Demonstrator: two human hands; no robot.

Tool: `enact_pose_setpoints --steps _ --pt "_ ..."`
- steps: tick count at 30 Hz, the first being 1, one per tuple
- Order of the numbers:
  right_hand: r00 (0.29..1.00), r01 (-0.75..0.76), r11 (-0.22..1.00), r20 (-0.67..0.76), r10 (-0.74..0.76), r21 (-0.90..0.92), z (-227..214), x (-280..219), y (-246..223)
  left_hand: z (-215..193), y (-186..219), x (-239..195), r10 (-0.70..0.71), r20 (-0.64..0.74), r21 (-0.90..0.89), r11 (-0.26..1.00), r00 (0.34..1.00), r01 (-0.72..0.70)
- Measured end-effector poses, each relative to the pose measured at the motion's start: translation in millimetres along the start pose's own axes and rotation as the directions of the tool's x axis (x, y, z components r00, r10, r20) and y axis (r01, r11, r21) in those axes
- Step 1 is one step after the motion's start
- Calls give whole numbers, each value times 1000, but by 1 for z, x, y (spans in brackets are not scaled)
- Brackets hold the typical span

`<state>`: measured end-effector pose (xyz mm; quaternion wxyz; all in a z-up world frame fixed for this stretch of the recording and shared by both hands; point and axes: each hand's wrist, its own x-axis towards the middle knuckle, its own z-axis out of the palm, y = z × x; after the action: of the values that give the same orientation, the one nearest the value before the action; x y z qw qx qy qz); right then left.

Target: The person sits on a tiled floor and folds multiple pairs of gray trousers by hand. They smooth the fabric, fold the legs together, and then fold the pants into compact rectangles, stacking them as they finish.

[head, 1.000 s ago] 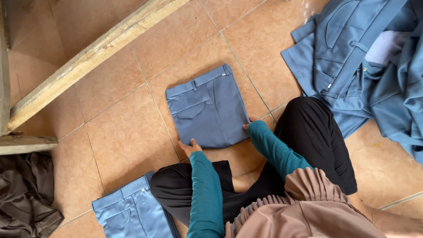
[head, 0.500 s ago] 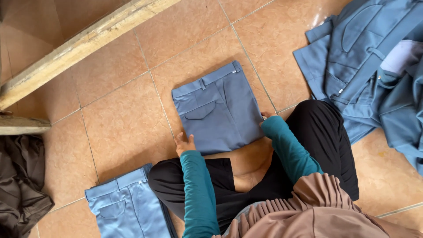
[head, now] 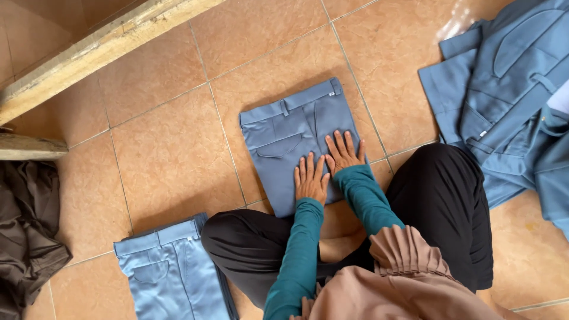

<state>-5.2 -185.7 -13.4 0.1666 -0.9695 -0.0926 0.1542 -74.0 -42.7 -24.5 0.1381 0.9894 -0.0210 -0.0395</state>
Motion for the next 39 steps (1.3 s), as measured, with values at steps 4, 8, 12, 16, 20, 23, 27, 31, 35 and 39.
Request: enact_pose_setpoints --steps 4,8,12,16,20,23,27,31,35,39 --pt "1000 -13 1000 17 14 -25 -7 0 -1 1 -40 10 -145 -159 193 966 977 174" --pt "1000 -12 999 7 13 -30 3 0 2 -23 -77 21 -689 -274 -6 699 671 715" --pt "997 -56 998 -54 54 -41 8 -3 -2 -33 -107 31 -892 -165 -93 438 420 894" --pt "977 2 1000 -213 -1 5 3 13 -8 -35 -56 59 -384 -566 118 838 730 533" --pt "980 55 998 -189 -54 1 10 69 -11 -9 -8 95 -113 -249 272 945 962 182" --pt "985 69 998 -160 -68 3 0 83 0 -2 -21 104 -121 -204 211 964 972 164" --pt "989 70 997 -131 -72 -20 -9 78 -3 -19 -40 101 -73 -112 180 979 991 92" --pt "992 57 998 -111 -60 -26 -16 77 -4 -10 -64 103 -75 -127 161 982 989 95" --pt "996 40 998 -73 -43 -39 -19 78 -6 -21 -78 91 -42 -101 220 973 994 64" --pt "994 56 997 -86 -60 -55 -16 78 -4 -21 -105 63 -177 -149 208 956 973 206"
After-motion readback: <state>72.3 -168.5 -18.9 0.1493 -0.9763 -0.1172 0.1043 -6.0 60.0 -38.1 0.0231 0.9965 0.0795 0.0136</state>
